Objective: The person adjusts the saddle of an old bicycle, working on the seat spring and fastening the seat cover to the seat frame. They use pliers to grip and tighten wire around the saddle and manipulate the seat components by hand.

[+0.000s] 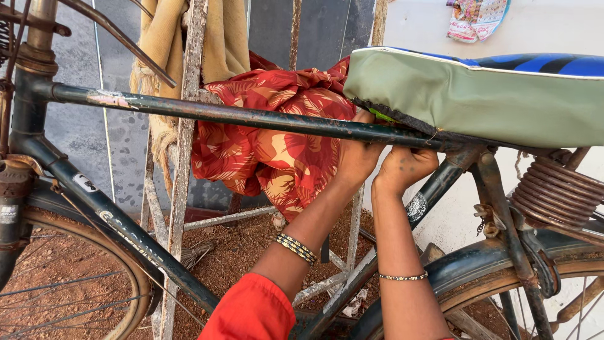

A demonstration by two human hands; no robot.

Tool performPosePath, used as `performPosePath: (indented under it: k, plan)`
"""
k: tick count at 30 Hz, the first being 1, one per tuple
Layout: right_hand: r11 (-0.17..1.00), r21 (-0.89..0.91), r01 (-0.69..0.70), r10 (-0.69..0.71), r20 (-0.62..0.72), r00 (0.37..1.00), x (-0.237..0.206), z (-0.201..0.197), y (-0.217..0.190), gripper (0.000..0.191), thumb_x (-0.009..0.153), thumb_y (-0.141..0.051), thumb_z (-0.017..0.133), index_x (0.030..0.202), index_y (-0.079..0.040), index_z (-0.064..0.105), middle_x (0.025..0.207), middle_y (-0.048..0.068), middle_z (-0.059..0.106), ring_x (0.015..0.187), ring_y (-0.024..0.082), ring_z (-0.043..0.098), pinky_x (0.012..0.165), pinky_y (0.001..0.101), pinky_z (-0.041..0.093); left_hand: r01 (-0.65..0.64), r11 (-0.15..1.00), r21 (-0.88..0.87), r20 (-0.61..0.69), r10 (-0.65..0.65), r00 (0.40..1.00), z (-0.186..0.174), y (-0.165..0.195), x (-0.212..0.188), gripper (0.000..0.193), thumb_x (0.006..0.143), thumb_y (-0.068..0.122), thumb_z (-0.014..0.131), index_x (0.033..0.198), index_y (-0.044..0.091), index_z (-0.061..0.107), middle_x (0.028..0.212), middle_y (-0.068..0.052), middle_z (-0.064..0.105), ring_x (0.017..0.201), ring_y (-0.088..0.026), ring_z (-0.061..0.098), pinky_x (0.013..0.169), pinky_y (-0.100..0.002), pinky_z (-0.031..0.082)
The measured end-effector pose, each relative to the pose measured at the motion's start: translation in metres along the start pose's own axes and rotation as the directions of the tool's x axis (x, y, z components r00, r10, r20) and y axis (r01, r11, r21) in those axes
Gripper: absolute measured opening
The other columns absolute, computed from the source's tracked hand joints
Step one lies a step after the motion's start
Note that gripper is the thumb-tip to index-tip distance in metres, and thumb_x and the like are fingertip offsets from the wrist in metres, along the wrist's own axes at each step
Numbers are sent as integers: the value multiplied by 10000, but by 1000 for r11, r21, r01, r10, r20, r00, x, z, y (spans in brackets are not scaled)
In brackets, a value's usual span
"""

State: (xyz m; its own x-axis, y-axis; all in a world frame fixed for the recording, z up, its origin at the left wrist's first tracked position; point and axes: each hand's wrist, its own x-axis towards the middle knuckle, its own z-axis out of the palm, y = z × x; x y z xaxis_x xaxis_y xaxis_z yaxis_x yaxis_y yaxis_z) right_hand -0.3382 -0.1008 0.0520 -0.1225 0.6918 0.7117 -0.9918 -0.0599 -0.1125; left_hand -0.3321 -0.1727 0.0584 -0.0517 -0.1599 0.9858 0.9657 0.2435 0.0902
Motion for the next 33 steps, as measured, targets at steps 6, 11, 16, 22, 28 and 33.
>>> performPosePath:
  k: [6,11,16,22,28,33]
  plan:
    - [1000,-10,-17,18,17,1000,0,-2,-3,60,892,57,724,836,37,716,846,-12,719,773,56,606,703,240,515,6,997,-83,29,-4,1000,3,-5,1,259,901,148,692,1074,-6,576,1045,-166,617,1004,-372,624,875,-441,498]
    - [1000,24,-3,3,31,1000,-5,0,-5,40,930,43,708,895,27,701,898,-1,730,821,57,611,748,243,523,168,982,-89,-17,-170,985,10,-2,-3,212,900,142,700,1034,10,603,978,-149,671,955,-326,669,840,-411,520]
    - [999,41,-4,3,22,1000,-6,0,-6,17,940,27,705,925,23,710,909,14,739,828,64,624,756,246,530,176,966,-188,-20,-183,983,5,-2,0,160,852,80,723,967,2,645,923,-137,667,880,-286,661,798,-385,529]
    - [997,-69,26,-24,35,999,-7,1,-7,105,953,13,712,856,41,685,834,-3,716,779,45,582,700,237,507,-41,998,-47,-98,36,995,3,4,-2,174,831,45,706,997,11,671,1006,-111,650,971,-300,660,851,-377,516]
    - [982,-180,59,-55,29,998,-6,0,-7,237,949,-20,726,745,40,619,711,-40,635,702,32,502,612,239,440,59,989,-138,-74,-70,995,9,-5,-4,180,870,79,698,1029,5,658,1049,-118,635,993,-301,653,882,-374,518]
    - [954,-283,94,-91,25,996,-7,1,-4,328,934,-21,747,675,51,560,614,-21,550,659,42,443,571,263,396,35,990,-137,7,-35,999,11,-27,-1,182,950,114,657,1095,7,636,1151,-133,620,1117,-309,618,985,-380,492]
